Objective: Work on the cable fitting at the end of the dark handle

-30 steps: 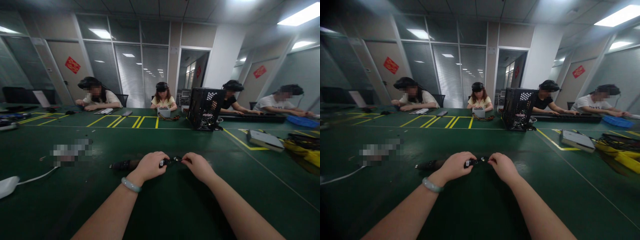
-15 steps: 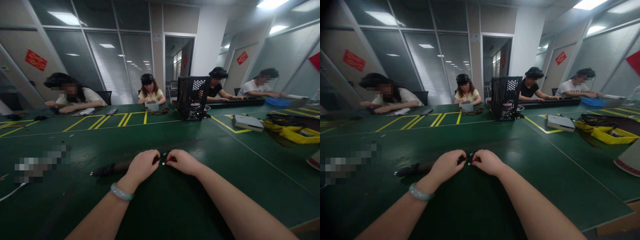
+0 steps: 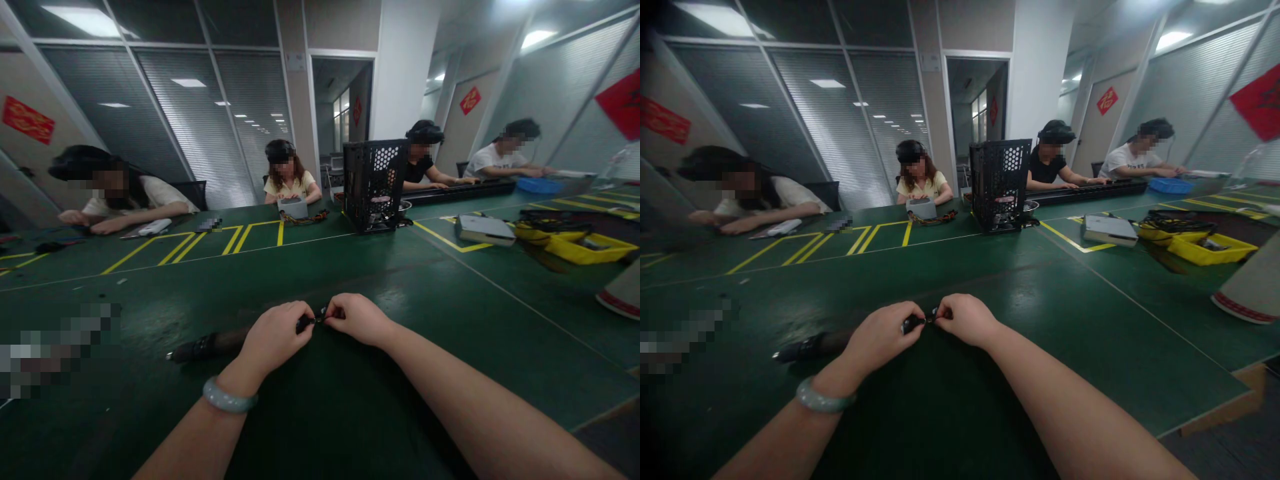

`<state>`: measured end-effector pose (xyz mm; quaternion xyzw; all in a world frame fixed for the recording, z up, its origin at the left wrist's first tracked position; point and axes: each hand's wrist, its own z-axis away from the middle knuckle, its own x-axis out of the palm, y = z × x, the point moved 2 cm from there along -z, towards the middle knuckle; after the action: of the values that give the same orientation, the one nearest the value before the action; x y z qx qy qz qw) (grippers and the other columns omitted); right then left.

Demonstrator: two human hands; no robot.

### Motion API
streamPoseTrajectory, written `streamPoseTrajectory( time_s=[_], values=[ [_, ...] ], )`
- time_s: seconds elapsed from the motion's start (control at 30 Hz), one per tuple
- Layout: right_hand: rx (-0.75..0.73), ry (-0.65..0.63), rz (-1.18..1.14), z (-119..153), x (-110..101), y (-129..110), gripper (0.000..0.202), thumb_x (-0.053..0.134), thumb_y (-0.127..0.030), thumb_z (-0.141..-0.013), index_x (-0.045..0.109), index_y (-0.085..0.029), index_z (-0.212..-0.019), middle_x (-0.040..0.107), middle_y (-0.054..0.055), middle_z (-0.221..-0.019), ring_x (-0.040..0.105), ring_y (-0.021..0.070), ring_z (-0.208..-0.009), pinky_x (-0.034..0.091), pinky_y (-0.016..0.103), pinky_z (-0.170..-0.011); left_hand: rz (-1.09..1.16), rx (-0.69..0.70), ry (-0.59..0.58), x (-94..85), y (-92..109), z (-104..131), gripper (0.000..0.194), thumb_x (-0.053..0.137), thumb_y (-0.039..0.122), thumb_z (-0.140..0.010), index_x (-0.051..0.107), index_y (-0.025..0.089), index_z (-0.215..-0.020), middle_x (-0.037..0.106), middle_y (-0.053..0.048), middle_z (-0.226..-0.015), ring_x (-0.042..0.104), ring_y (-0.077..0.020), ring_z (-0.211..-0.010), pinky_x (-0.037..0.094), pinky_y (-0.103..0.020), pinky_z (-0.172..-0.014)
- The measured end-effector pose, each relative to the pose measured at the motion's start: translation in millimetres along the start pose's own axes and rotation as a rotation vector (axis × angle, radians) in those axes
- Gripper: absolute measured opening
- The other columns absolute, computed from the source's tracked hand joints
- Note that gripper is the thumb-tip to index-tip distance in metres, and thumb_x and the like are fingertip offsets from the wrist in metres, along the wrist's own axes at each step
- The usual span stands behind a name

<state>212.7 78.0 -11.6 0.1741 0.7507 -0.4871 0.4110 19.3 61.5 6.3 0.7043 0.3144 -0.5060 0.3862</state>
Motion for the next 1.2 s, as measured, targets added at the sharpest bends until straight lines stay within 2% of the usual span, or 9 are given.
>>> streamPoseTrajectory(
  time_s=[0.23, 0.53, 1.2],
  values=[
    [-0.015, -0.030, 0.055, -0.5, 0.5, -0.2, 0.009, 0.068, -0.028, -0.080, 0.069, -0.021, -0.086, 0.066, 0.001, -0.083, 0.058, 0.0135, -0.071, 0.039, 0.022, -0.058, 0.009, 0.025, -0.006, -0.6, 6.8, 1.6, 0.012, 0.058, 0.028, -0.084, 0.061, 0.025, -0.095, 0.065, 0.001, -0.096, 0.061, -0.0184, -0.091, 0.047, -0.033, -0.080],
    [0.009, -0.027, 0.014, -0.9, 0.2, 2.6, 0.010, 0.067, -0.030, -0.081, 0.070, -0.021, -0.085, 0.067, 0.001, -0.082, 0.059, 0.0135, -0.070, 0.040, 0.022, -0.059, 0.027, 0.058, 0.008, 0.7, 6.9, 1.6, 0.013, 0.058, 0.026, -0.084, 0.061, 0.024, -0.096, 0.064, 0.000, -0.097, 0.060, -0.0188, -0.092, 0.047, -0.033, -0.082],
    [-0.022, -0.041, -0.002, 0.1, -4.1, -1.1, 0.010, 0.069, -0.029, -0.081, 0.071, -0.021, -0.086, 0.067, 0.000, -0.081, 0.059, 0.0133, -0.071, 0.040, 0.022, -0.060, 0.018, 0.008, -0.028, 3.7, 4.4, 2.0, 0.015, 0.058, 0.036, -0.086, 0.060, 0.025, -0.096, 0.064, -0.001, -0.096, 0.060, -0.0196, -0.091, 0.045, -0.033, -0.080]
  ],
)
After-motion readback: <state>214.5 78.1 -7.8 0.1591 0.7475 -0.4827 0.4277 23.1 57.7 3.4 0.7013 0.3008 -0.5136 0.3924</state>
